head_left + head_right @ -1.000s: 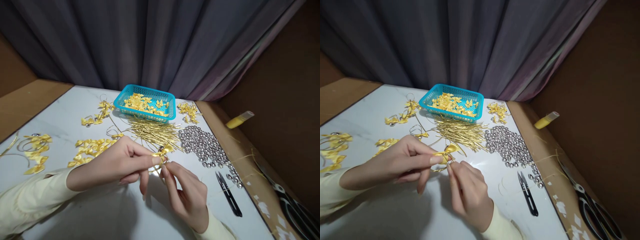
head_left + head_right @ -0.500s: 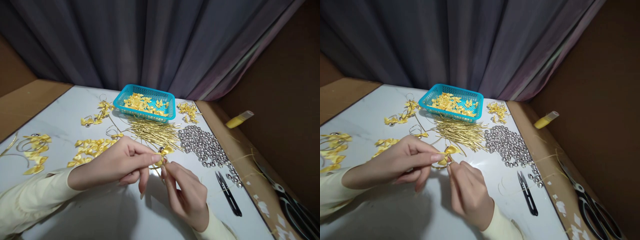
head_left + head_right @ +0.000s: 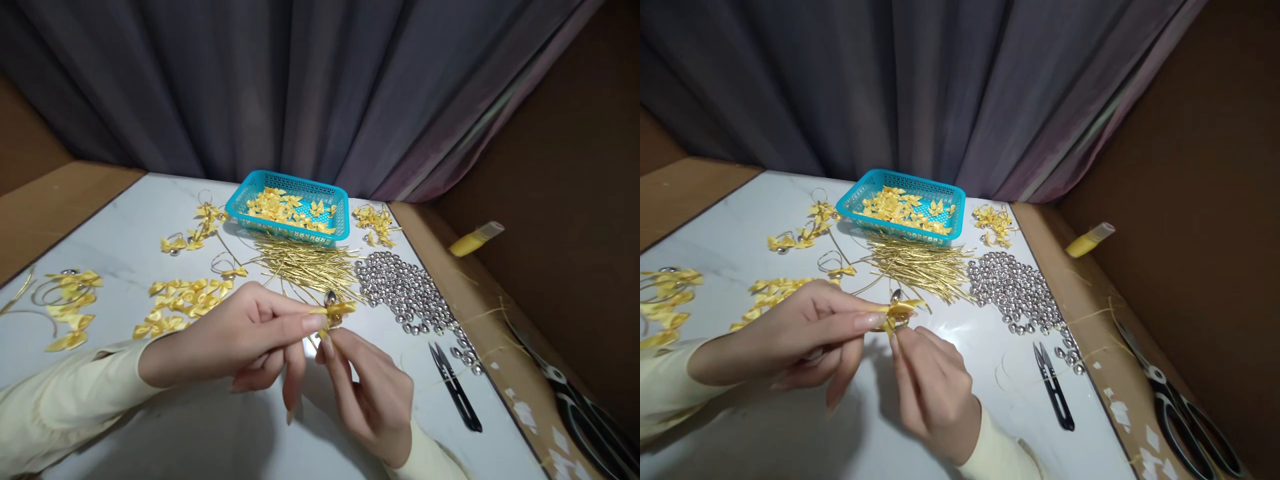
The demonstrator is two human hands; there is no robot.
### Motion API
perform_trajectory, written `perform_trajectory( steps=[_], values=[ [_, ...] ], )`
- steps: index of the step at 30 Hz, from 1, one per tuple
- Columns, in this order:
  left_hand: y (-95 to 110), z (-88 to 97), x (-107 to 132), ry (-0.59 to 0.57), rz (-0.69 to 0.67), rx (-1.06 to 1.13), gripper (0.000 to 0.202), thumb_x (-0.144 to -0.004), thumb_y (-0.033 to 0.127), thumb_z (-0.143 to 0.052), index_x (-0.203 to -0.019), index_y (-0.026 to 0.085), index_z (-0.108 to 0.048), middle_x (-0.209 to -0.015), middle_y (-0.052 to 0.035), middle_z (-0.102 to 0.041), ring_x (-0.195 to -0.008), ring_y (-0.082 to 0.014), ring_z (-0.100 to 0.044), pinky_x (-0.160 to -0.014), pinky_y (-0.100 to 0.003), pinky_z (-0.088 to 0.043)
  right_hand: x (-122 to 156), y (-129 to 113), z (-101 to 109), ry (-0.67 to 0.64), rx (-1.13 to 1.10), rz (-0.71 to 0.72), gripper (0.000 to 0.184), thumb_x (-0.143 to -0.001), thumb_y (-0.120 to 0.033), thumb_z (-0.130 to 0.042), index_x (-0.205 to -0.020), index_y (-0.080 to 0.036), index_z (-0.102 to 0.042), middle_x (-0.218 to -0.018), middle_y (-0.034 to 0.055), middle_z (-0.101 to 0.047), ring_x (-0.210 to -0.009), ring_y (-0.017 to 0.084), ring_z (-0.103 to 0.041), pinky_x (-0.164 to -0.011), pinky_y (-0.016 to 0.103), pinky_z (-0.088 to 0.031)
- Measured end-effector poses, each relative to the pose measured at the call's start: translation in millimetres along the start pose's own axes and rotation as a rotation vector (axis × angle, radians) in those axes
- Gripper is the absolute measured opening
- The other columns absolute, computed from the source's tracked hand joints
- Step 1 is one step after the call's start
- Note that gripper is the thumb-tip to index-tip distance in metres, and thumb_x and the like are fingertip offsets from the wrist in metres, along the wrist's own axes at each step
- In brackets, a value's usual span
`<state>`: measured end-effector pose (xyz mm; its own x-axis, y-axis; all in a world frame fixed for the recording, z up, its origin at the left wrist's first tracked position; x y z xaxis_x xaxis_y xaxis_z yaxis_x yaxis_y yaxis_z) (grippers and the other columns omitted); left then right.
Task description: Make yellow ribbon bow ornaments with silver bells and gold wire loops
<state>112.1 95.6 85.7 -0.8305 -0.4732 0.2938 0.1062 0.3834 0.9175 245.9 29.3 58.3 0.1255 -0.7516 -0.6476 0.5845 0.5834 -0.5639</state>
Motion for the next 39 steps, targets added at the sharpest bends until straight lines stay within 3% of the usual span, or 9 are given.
perform_trajectory(
  steps=[15,18,24,31,37,39],
  values=[
    [-1.5,2.9,-1.1,-0.004,0.001,0.03,0.026,-0.089,0.031,-0.047,-0.082,0.014,-0.065,-0.041,0.0023,-0.056,-0.026,-0.0013,-0.028,-0.028,-0.01,-0.02,1.3,1.6,0.0,-0.018,-0.024,-0.01,0.019,-0.083,0.001,-0.046,-0.09,-0.016,-0.052,-0.065,0.0016,-0.053,-0.057,0.011,-0.049,-0.051,0.022,-0.043],
    [-2.1,4.0,-1.2,0.011,-0.002,0.028,0.027,-0.088,0.03,-0.048,-0.076,0.012,-0.064,-0.04,0.0024,-0.054,-0.026,-0.001,-0.027,-0.028,-0.01,-0.019,0.5,3.1,-0.7,-0.013,-0.02,0.005,0.021,-0.082,0.002,-0.046,-0.093,-0.014,-0.053,-0.066,0.003,-0.053,-0.059,0.012,-0.049,-0.053,0.024,-0.044],
    [-5.9,4.3,-2.2,0.008,0.016,0.04,0.027,-0.086,0.028,-0.05,-0.075,0.01,-0.067,-0.041,-0.0006,-0.057,-0.025,-0.0014,-0.027,-0.027,-0.011,-0.018,1.6,4.2,-0.9,0.017,0.023,0.061,0.029,-0.082,0.002,-0.043,-0.104,-0.014,-0.054,-0.071,0.0061,-0.058,-0.065,0.015,-0.054,-0.059,0.027,-0.049],
    [0.0,3.2,0.7,0.009,0.037,0.04,0.025,-0.086,0.025,-0.049,-0.081,0.011,-0.068,-0.043,-0.0004,-0.059,-0.025,-0.0015,-0.027,-0.028,-0.01,-0.021,1.7,6.4,0.9,0.02,-0.012,0.042,0.027,-0.081,0.003,-0.044,-0.098,-0.014,-0.055,-0.069,0.0052,-0.057,-0.062,0.014,-0.052,-0.055,0.027,-0.047],
    [-1.7,8.1,0.7,0.021,0.087,0.11,0.046,-0.087,0.028,-0.045,-0.045,0.011,-0.054,-0.035,-0.0013,-0.051,-0.024,-0.0016,-0.024,-0.026,-0.013,-0.016,-2.8,5.1,3.4,0.005,-0.06,-0.019,0.02,-0.081,0.001,-0.045,-0.087,-0.015,-0.055,-0.064,0.0018,-0.056,-0.056,0.011,-0.052,-0.053,0.024,-0.045],
    [-2.4,9.3,0.4,0.008,0.091,0.089,0.051,-0.088,0.03,-0.043,-0.041,0.011,-0.053,-0.032,-0.0012,-0.047,-0.024,-0.0019,-0.023,-0.026,-0.014,-0.015,-3.5,4.5,3.4,0.004,-0.076,-0.04,0.019,-0.081,0.0,-0.045,-0.083,-0.016,-0.056,-0.062,0.0012,-0.056,-0.055,0.011,-0.052,-0.053,0.023,-0.045]
  ],
)
Point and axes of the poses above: each hand's wrist, its own x-axis away from the middle knuckle, its own z-axis out of the back of the hand, y = z × x, the point moved 3 cm from there along -x, towards the middle knuckle
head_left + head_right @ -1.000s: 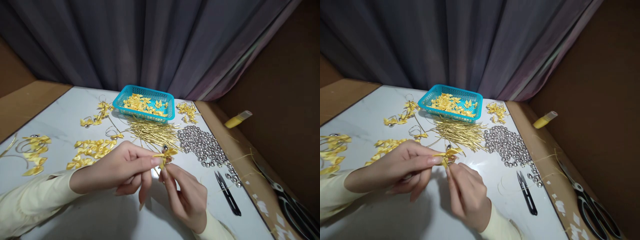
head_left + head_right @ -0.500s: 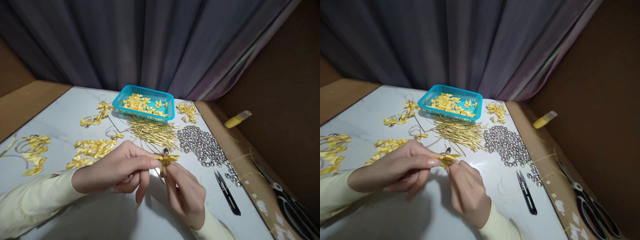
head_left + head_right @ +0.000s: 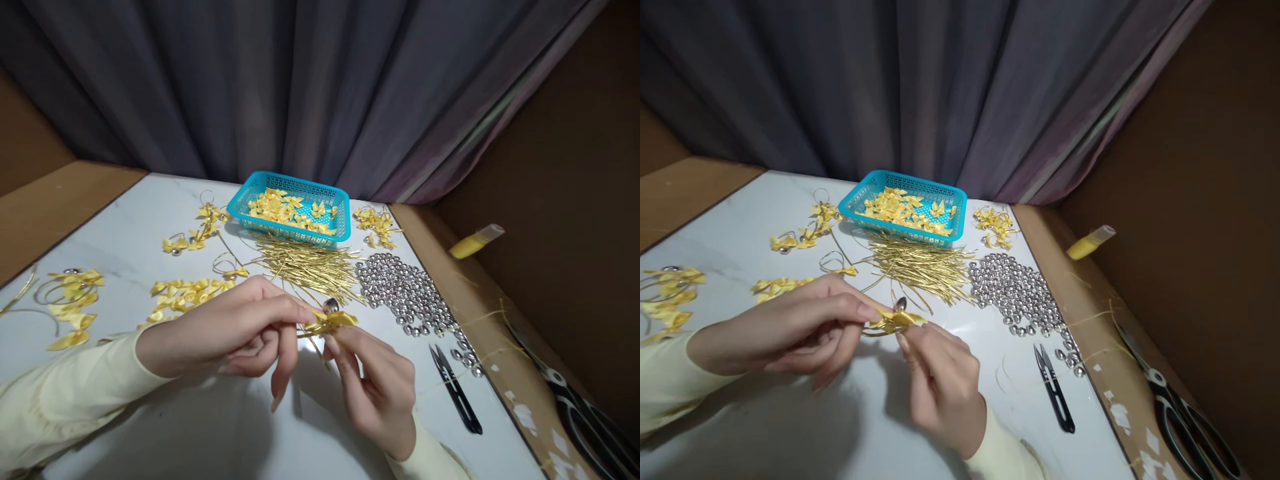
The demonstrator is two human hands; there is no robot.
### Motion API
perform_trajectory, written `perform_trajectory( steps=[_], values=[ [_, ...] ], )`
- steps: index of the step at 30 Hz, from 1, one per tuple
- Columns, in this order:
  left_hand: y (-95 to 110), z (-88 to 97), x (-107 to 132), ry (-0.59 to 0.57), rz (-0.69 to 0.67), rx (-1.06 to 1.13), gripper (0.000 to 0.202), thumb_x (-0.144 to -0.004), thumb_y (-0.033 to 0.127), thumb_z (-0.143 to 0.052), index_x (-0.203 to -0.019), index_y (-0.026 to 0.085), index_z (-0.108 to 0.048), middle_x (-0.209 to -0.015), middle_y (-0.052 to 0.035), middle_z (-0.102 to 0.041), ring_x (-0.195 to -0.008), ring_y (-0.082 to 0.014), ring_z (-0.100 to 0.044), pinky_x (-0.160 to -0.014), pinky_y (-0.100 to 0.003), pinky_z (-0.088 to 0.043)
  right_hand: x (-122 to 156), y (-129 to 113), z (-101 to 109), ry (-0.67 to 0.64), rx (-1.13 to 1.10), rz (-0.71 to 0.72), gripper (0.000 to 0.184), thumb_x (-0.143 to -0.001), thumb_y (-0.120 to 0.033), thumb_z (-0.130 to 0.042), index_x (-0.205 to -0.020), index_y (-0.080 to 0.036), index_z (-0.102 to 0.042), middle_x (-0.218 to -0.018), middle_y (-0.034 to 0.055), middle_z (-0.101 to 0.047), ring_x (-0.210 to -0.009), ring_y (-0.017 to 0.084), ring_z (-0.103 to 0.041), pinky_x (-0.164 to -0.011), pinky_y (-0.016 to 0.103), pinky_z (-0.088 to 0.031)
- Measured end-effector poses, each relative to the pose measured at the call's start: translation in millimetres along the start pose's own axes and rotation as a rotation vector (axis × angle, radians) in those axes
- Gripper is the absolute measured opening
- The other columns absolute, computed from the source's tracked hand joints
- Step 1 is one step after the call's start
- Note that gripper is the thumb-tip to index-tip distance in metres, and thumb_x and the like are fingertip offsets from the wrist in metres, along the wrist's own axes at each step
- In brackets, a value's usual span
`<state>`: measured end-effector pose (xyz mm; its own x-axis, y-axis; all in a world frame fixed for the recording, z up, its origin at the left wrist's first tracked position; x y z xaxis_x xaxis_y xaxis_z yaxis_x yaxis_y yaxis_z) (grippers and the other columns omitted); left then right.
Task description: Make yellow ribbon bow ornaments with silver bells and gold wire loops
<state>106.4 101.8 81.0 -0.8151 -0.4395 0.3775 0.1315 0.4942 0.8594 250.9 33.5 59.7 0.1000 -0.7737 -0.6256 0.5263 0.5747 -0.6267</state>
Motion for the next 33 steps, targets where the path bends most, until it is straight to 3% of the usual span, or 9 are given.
perform_trajectory(
  steps=[4,7,10,14,19,23,26,30,33],
  values=[
    [2,0.5,0,0.016,-0.004,-0.046,0.04,-0.087,0.03,-0.043,-0.055,0.012,-0.057,-0.038,0.0004,-0.052,-0.025,-0.0021,-0.023,-0.028,-0.015,-0.016,-1,0,0,0.001,-0.04,-0.075,0.017,-0.083,-0.004,-0.047,-0.079,-0.017,-0.057,-0.06,-0.0003,-0.056,-0.052,0.01,-0.052,-0.052,0.022,-0.045],
    [3,-0.2,0,0.101,-0.028,-0.204,0.021,-0.084,0.031,-0.05,-0.083,0.014,-0.062,-0.046,0.0024,-0.058,-0.03,-0.003,-0.029,-0.033,-0.014,-0.021,-1,1,1,-0.005,-0.082,-0.116,0.015,-0.084,-0.005,-0.048,-0.08,-0.016,-0.058,-0.06,-0.0009,-0.056,-0.052,0.009,-0.053,-0.052,0.021,-0.044],
    [4,-0.4,1,0.228,-0.089,-0.398,0.031,-0.076,0.033,-0.062,-0.101,0.015,-0.057,-0.047,0.0073,-0.052,-0.039,-0.0051,-0.039,-0.041,-0.014,-0.03,-1,1,1,-0.006,-0.102,-0.152,0.014,-0.084,-0.006,-0.048,-0.08,-0.016,-0.059,-0.06,-0.0007,-0.057,-0.054,0.009,-0.054,-0.053,0.021,-0.044],
    [7,0.8,3,0.327,-0.139,-0.624,0.021,-0.074,0.033,-0.062,-0.085,0.015,-0.061,-0.045,0.0094,-0.037,-0.042,-0.0053,-0.032,-0.04,-0.014,-0.025,0,2,2,0.007,-0.111,-0.176,0.014,-0.085,-0.008,-0.048,-0.08,-0.016,-0.059,-0.06,-0.0005,-0.058,-0.053,0.01,-0.054,-0.051,0.021,-0.044],
    [12,1.0,10,0.299,-0.09,-0.739,0.025,-0.078,0.038,-0.057,-0.07,0.016,-0.066,-0.045,0.0079,-0.026,-0.042,-0.0062,-0.023,-0.038,-0.017,-0.017,-1,1,0,0.016,-0.073,-0.164,0.015,-0.085,-0.008,-0.048,-0.08,-0.016,-0.059,-0.06,-0.0006,-0.058,-0.051,0.009,-0.052,-0.05,0.021,-0.043],
    [15,0.3,14,0.325,-0.098,-0.731,0.025,-0.079,0.039,-0.057,-0.072,0.018,-0.068,-0.049,0.0053,-0.039,-0.046,-0.0071,-0.032,-0.041,-0.017,-0.024,-1,0,-2,0.012,-0.053,-0.137,0.015,-0.085,-0.007,-0.047,-0.079,-0.015,-0.058,-0.059,-0.0007,-0.057,-0.05,0.009,-0.052,-0.05,0.021,-0.042],
    [21,-0.6,13,0.342,-0.23,-0.778,0.022,-0.079,0.035,-0.056,-0.069,0.019,-0.067,-0.062,0.0022,-0.052,-0.058,-0.0096,-0.046,-0.05,-0.017,-0.034,-1,0,-2,-0.005,-0.051,-0.135,0.016,-0.085,-0.008,-0.045,-0.078,-0.016,-0.057,-0.06,-0.0005,-0.057,-0.051,0.009,-0.051,-0.05,0.021,-0.042],
    [23,1.2,12,0.337,-0.34,-0.827,0.021,-0.082,0.029,-0.054,-0.067,0.019,-0.063,-0.08,0.0005,-0.055,-0.077,-0.0125,-0.053,-0.064,-0.02,-0.04,0,1,-1,-0.006,-0.057,-0.138,0.015,-0.086,-0.008,-0.046,-0.079,-0.016,-0.057,-0.06,-0.0006,-0.057,-0.05,0.009,-0.051,-0.049,0.022,-0.042],
    [18,4.0,10,0.345,-0.302,-0.762,0.018,-0.083,0.036,-0.056,-0.076,0.019,-0.058,-0.087,-0.0001,-0.056,-0.079,-0.0133,-0.054,-0.065,-0.021,-0.042,0,1,-3,-0.005,-0.072,-0.151,0.014,-0.086,-0.008,-0.047,-0.08,-0.015,-0.057,-0.06,-0.0006,-0.058,-0.05,0.008,-0.051,-0.049,0.021,-0.041]
  ],
)
Point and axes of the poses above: each hand's wrist, its own x-axis away from the middle knuckle, its own z-axis out of the back of the hand, y = z × x, the point moved 3 cm from there along -x, towards the middle knuckle
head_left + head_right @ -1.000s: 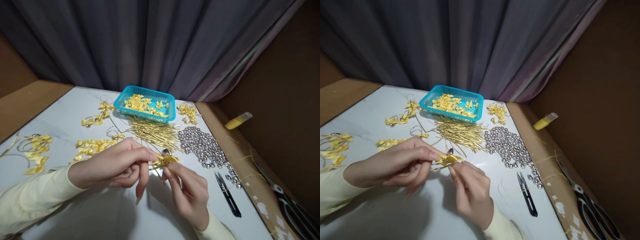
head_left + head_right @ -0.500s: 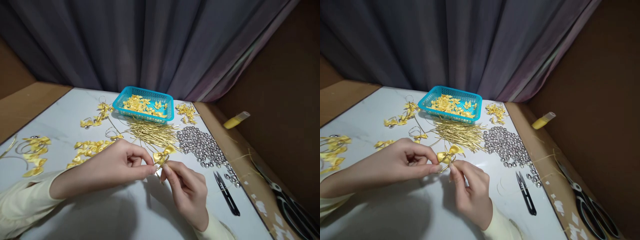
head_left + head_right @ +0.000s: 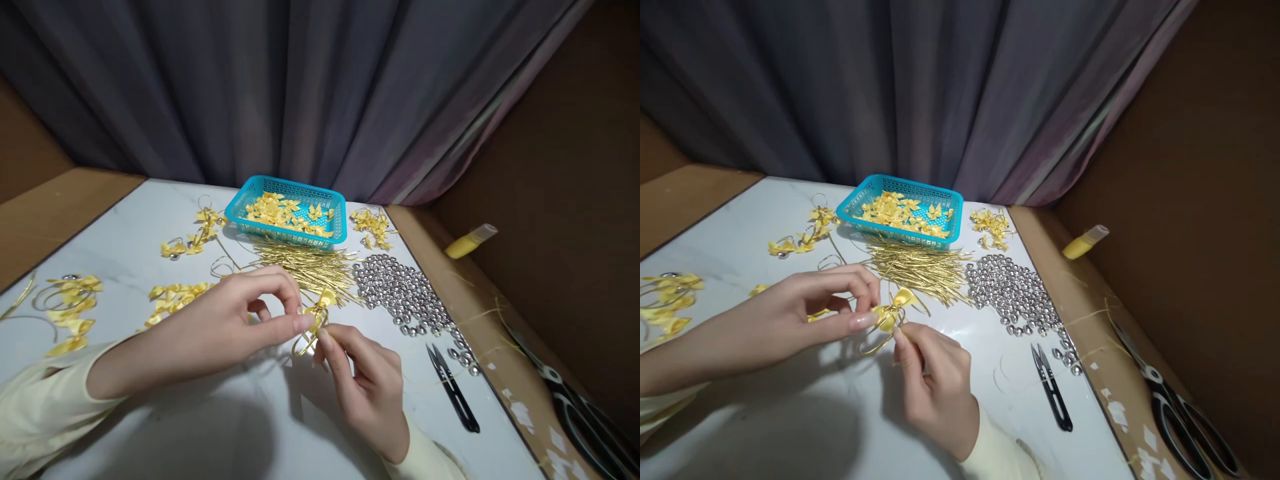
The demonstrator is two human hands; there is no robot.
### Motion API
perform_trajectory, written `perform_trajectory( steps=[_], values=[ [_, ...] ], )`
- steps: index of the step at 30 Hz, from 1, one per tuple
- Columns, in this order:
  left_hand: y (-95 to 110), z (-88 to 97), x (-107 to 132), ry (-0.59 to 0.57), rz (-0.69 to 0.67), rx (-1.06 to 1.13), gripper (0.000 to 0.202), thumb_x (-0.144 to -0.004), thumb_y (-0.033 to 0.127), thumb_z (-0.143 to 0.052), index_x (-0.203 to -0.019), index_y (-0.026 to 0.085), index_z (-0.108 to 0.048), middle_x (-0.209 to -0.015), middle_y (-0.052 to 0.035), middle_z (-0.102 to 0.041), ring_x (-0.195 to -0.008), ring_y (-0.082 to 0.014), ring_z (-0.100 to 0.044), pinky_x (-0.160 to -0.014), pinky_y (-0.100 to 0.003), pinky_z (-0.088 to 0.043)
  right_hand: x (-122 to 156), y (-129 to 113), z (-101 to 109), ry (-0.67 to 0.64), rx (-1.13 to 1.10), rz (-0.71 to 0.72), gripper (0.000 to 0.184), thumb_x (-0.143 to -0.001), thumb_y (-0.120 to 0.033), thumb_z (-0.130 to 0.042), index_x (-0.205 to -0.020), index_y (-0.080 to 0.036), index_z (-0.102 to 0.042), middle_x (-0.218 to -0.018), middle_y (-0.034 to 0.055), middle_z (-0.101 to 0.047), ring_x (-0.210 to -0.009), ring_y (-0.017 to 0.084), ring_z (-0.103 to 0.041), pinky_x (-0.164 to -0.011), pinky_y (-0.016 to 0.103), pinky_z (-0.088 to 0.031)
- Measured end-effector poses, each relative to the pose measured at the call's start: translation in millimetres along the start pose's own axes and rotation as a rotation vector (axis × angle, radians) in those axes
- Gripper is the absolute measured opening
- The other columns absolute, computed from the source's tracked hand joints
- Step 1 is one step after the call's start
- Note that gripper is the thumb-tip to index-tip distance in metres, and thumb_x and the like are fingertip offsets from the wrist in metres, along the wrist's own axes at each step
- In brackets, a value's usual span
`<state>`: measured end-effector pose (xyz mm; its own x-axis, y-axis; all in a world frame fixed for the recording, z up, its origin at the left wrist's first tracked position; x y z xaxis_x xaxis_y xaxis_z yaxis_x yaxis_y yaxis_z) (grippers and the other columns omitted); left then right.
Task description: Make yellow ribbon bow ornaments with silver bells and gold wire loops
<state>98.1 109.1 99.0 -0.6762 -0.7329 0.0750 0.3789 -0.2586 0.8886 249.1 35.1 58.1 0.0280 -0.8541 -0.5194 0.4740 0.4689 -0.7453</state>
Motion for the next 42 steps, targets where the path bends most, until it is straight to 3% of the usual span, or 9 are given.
perform_trajectory(
  steps=[5,10,22,29,33,42],
  values=[
    [-1,-7.4,1,-0.058,0.107,0.003,0.024,-0.08,0.042,-0.06,-0.084,0.019,-0.057,-0.078,0.0026,-0.059,-0.063,-0.01,-0.052,-0.058,-0.019,-0.041,0,-2,-2,-0.014,-0.013,-0.015,0.014,-0.086,-0.008,-0.046,-0.081,-0.016,-0.057,-0.062,-0.0004,-0.059,-0.051,0.008,-0.053,-0.049,0.02,-0.043],
    [5,-7.0,-2,-0.054,0.061,-0.035,0.023,-0.084,0.036,-0.054,-0.076,0.017,-0.064,-0.07,0.0016,-0.063,-0.066,-0.0117,-0.056,-0.059,-0.019,-0.041,0,-3,-1,-0.02,-0.004,-0.027,0.015,-0.087,-0.01,-0.045,-0.082,-0.016,-0.058,-0.063,-0.0002,-0.06,-0.052,0.009,-0.054,-0.05,0.021,-0.044],
    [4,-2.1,-2,-0.005,-0.029,-0.114,0.021,-0.088,0.032,-0.05,-0.078,0.02,-0.064,-0.072,0.005,-0.065,-0.069,-0.0093,-0.058,-0.061,-0.016,-0.04,-5,2,1,-0.091,-0.057,-0.106,0.015,-0.089,-0.015,-0.045,-0.082,-0.016,-0.058,-0.065,-0.0005,-0.059,-0.052,0.008,-0.05,-0.05,0.02,-0.041],
    [7,-0.6,0,0.021,-0.131,-0.179,0.016,-0.09,0.027,-0.049,-0.083,0.02,-0.061,-0.083,0.0038,-0.063,-0.078,-0.0099,-0.056,-0.071,-0.017,-0.039,-7,7,5,-0.067,-0.076,-0.097,0.01,-0.088,-0.013,-0.047,-0.087,-0.017,-0.057,-0.071,0.0,-0.061,-0.055,0.009,-0.052,-0.053,0.02,-0.044],
    [9,-1.2,-1,-0.068,-0.156,-0.09,0.018,-0.091,0.025,-0.045,-0.085,0.019,-0.06,-0.089,0.0021,-0.062,-0.086,-0.0113,-0.056,-0.077,-0.019,-0.039,-10,9,7,-0.044,-0.105,-0.06,0.01,-0.086,-0.01,-0.051,-0.085,-0.017,-0.059,-0.067,-0.0014,-0.059,-0.054,0.008,-0.051,-0.052,0.019,-0.042],
    [1,-2.1,-6,-0.262,0.055,0.173,0.019,-0.089,0.033,-0.047,-0.084,0.017,-0.058,-0.077,0.0029,-0.055,-0.071,-0.0107,-0.049,-0.062,-0.019,-0.038,-10,13,7,-0.065,-0.239,-0.109,0.015,-0.083,-0.008,-0.055,-0.078,-0.02,-0.061,-0.063,-0.0038,-0.061,-0.049,0.007,-0.049,-0.047,0.018,-0.039]
  ],
)
Point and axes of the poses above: each hand's wrist, its own x-axis away from the middle knuckle, its own z-axis out of the back of the hand, y = z × x, the point moved 3 cm from there along -x, towards the middle knuckle
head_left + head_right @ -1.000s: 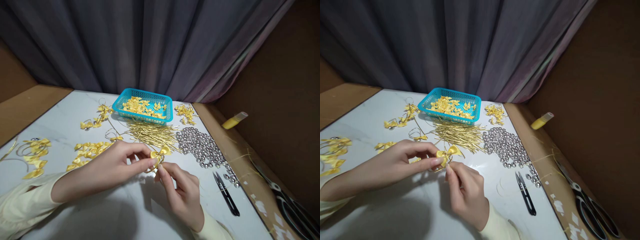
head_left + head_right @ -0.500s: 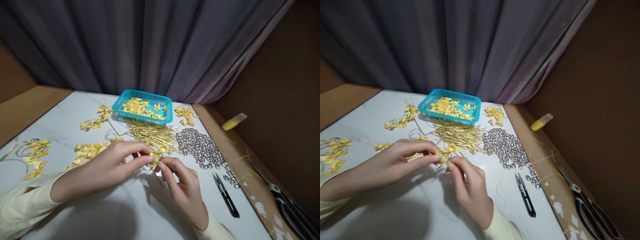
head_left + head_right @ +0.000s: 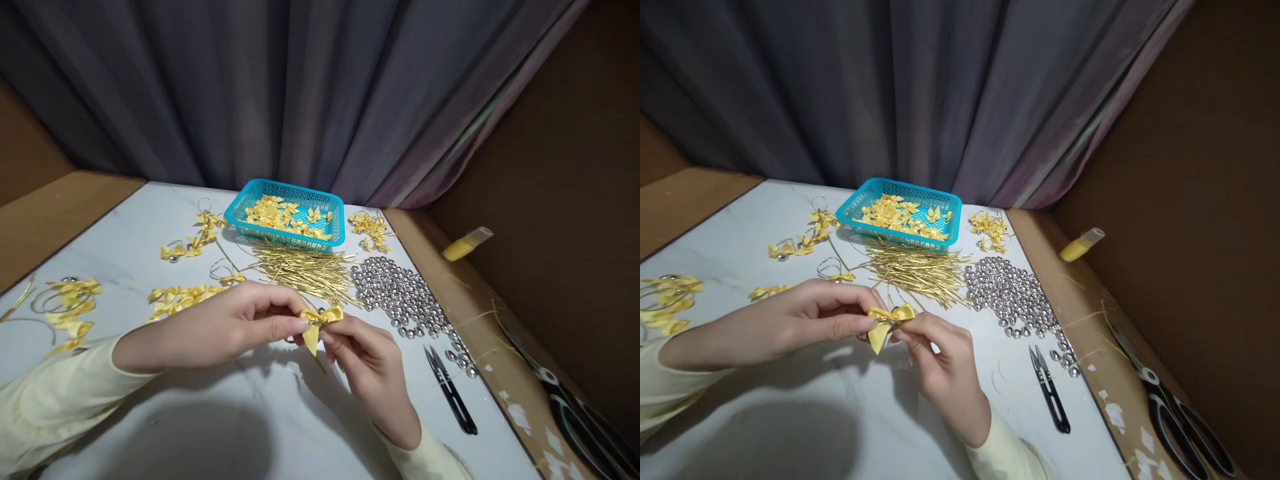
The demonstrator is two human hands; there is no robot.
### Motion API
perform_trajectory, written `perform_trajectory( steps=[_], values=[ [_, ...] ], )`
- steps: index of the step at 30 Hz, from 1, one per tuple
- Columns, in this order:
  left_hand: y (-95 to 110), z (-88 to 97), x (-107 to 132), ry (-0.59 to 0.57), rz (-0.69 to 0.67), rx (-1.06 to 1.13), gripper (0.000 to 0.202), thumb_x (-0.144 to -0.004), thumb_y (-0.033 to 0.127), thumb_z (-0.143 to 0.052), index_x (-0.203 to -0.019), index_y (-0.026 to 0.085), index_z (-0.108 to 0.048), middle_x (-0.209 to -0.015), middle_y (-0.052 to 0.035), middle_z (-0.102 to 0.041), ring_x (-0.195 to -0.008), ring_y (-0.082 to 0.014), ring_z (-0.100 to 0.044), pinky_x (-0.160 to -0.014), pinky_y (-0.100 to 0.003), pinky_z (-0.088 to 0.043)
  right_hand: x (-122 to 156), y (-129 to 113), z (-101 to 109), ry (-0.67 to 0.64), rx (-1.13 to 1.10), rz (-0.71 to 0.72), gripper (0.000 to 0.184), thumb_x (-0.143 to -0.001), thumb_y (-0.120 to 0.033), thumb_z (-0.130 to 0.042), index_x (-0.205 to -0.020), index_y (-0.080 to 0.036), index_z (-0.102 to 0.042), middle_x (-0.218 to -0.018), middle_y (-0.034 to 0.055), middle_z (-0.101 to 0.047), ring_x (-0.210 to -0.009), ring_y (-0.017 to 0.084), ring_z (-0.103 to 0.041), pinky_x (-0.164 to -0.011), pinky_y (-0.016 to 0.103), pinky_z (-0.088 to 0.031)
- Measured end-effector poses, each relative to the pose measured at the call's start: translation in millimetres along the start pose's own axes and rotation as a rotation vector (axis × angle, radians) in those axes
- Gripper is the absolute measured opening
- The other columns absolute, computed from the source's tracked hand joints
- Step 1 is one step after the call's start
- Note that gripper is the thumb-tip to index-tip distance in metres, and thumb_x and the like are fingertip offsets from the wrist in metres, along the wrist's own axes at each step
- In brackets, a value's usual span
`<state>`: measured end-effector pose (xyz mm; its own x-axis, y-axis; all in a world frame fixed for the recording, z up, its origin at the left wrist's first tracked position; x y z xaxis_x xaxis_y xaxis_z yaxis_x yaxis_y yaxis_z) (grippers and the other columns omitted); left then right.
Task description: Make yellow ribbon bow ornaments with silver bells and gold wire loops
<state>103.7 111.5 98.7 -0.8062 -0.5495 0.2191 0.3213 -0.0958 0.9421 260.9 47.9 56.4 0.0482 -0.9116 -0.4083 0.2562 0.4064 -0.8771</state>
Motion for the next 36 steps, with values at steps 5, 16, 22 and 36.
perform_trajectory(
  steps=[5,16,22,36],
  values=[
    [1.5,-2.1,-1.7,-0.061,-0.012,0.148,0.016,-0.09,0.025,-0.047,-0.083,0.018,-0.059,-0.076,0.0042,-0.059,-0.074,-0.0094,-0.055,-0.068,-0.017,-0.041,1.2,2.1,2.1,-0.001,0.016,0.021,0.017,-0.082,-0.006,-0.054,-0.08,-0.021,-0.063,-0.069,-0.0021,-0.065,-0.053,0.008,-0.054,-0.05,0.02,-0.042],
    [1.5,-2.3,-0.5,-0.05,-0.015,0.092,0.03,-0.094,0.034,-0.039,-0.08,0.018,-0.061,-0.073,0.0033,-0.057,-0.07,-0.009,-0.052,-0.07,-0.018,-0.04,-0.9,-4.8,5.1,0.022,0.148,0.114,0.02,-0.082,-0.001,-0.048,-0.08,-0.018,-0.06,-0.07,-0.0004,-0.063,-0.058,0.008,-0.055,-0.053,0.019,-0.042],
    [0.2,-2.6,0.3,-0.006,0.07,0.064,0.02,-0.085,0.037,-0.054,-0.081,0.018,-0.058,-0.066,0.0056,-0.051,-0.062,-0.0077,-0.047,-0.056,-0.016,-0.036,-1.1,-3.4,4.6,0.03,0.144,0.11,0.019,-0.082,-0.002,-0.049,-0.08,-0.017,-0.06,-0.066,-0.001,-0.061,-0.054,0.008,-0.052,-0.052,0.019,-0.041],
    [-7.4,-2.3,0.3,0.183,-0.019,0.041,0.019,-0.085,0.038,-0.057,-0.1,0.026,-0.058,-0.088,0.0055,-0.065,-0.085,-0.0102,-0.061,-0.071,-0.017,-0.045,0.4,-7.2,5.5,0.042,0.233,0.063,0.01,-0.085,-0.01,-0.053,-0.081,-0.013,-0.061,-0.066,0.0014,-0.062,-0.05,0.008,-0.048,-0.048,0.02,-0.04]
  ],
)
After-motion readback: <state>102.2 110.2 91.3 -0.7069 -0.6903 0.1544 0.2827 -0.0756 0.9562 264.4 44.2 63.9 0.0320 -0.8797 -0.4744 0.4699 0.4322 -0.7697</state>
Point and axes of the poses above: each hand's wrist, its own x-axis away from the middle knuckle, its own z-axis out of the back of the hand, y = z × x, the point moved 3 cm from there along -x, towards the middle knuckle
